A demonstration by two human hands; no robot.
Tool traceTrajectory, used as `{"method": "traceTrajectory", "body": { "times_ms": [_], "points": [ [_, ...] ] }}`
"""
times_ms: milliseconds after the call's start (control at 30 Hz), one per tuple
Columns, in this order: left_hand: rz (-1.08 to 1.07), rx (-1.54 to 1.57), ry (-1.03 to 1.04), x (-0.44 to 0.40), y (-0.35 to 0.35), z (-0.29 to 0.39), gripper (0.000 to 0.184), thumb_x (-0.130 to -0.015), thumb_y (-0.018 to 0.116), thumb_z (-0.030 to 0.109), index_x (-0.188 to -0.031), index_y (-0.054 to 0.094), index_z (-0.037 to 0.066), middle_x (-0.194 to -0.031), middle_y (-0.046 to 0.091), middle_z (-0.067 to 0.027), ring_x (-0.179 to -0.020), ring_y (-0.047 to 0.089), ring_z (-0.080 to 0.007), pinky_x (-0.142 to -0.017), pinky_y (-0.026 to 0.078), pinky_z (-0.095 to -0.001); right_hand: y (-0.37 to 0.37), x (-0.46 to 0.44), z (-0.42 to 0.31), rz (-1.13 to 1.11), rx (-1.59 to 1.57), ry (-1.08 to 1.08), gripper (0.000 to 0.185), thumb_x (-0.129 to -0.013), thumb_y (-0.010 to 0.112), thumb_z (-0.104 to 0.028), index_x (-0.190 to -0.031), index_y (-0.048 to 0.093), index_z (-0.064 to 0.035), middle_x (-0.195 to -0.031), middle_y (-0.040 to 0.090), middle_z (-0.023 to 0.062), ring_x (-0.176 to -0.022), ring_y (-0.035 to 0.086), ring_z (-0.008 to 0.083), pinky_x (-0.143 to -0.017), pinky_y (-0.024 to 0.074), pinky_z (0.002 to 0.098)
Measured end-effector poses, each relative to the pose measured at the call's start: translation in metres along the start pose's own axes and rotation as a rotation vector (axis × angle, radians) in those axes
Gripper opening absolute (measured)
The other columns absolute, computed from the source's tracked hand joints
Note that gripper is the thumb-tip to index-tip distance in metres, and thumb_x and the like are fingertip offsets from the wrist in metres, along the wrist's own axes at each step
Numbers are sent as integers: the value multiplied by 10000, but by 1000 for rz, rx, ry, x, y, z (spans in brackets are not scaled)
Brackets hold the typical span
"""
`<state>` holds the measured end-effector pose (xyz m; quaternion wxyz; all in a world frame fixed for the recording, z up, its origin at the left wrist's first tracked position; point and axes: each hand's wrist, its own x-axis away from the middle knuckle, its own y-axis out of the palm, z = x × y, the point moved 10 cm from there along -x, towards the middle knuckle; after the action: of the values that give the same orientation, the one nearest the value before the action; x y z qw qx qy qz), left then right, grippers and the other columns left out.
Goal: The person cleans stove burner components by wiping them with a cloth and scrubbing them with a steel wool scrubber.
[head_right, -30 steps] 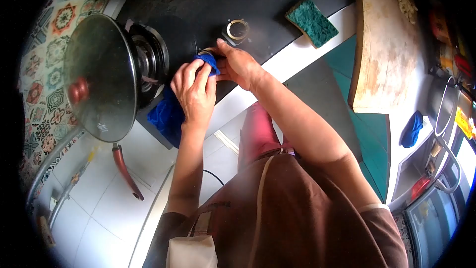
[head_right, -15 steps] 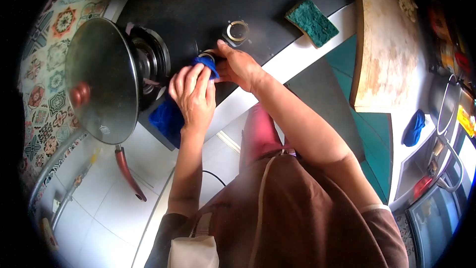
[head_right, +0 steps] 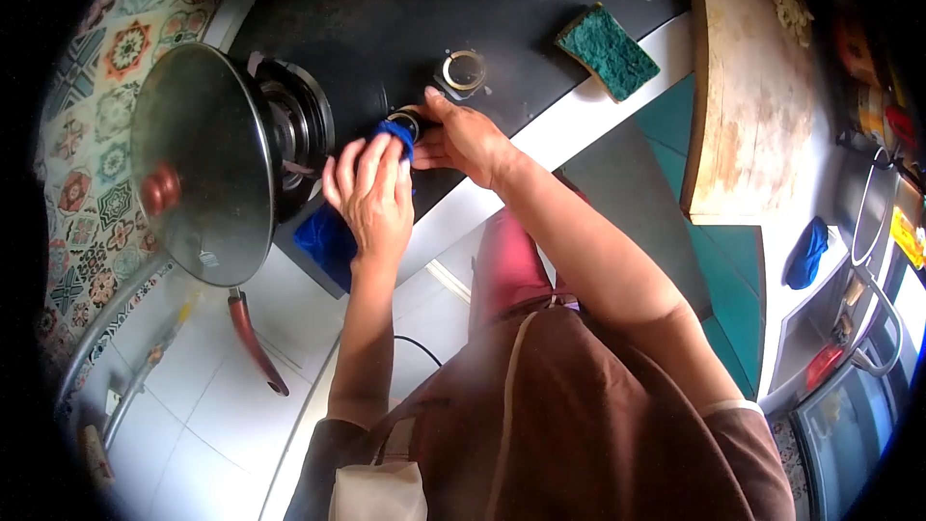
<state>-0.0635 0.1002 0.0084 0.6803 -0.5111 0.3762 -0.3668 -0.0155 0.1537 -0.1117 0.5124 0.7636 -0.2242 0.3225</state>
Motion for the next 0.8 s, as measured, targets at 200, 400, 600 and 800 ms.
{"method": "traceTrajectory", "body": {
  "times_ms": [200, 400, 600, 800],
  "points": [
    [-3, 110, 47, 2, 2, 12, 268, -826, 588, 156, -1086, 623, 102, -1176, 556, -15, -1146, 464, -241, -1043, 202, -513, -1, 1, -3, 1, 46, -36, 586, -978, 281, -497, -1284, 465, -33, -1194, 558, 125, -1034, 561, 225, -935, 420, 369],
    [13, 42, -2, -10, -1, 5, 257, -823, 603, 172, -1070, 632, 112, -1169, 567, -12, -1143, 473, -236, -1042, 193, -519, -1, 1, -1, 15, 22, -3, 567, -981, 288, -489, -1260, 482, -36, -1148, 575, 107, -996, 572, 210, -900, 442, 345],
    [-17, 85, 23, 8, -4, -1, 232, -797, 621, 138, -1025, 653, 112, -1138, 593, 4, -1134, 489, -236, -1052, 172, -527, 1, 2, -1, 12, 30, 5, 579, -981, 274, -494, -1263, 479, -32, -1150, 573, 110, -983, 569, 198, -904, 438, 340],
    [37, 104, -22, -5, 5, 12, 256, -835, 583, 148, -1084, 620, 101, -1165, 574, -9, -1154, 481, -235, -1052, 191, -528, 2, 2, -4, -17, 32, -54, 587, -982, 261, -498, -1269, 476, -34, -1158, 575, 118, -988, 577, 207, -898, 441, 352]
  ]
}}
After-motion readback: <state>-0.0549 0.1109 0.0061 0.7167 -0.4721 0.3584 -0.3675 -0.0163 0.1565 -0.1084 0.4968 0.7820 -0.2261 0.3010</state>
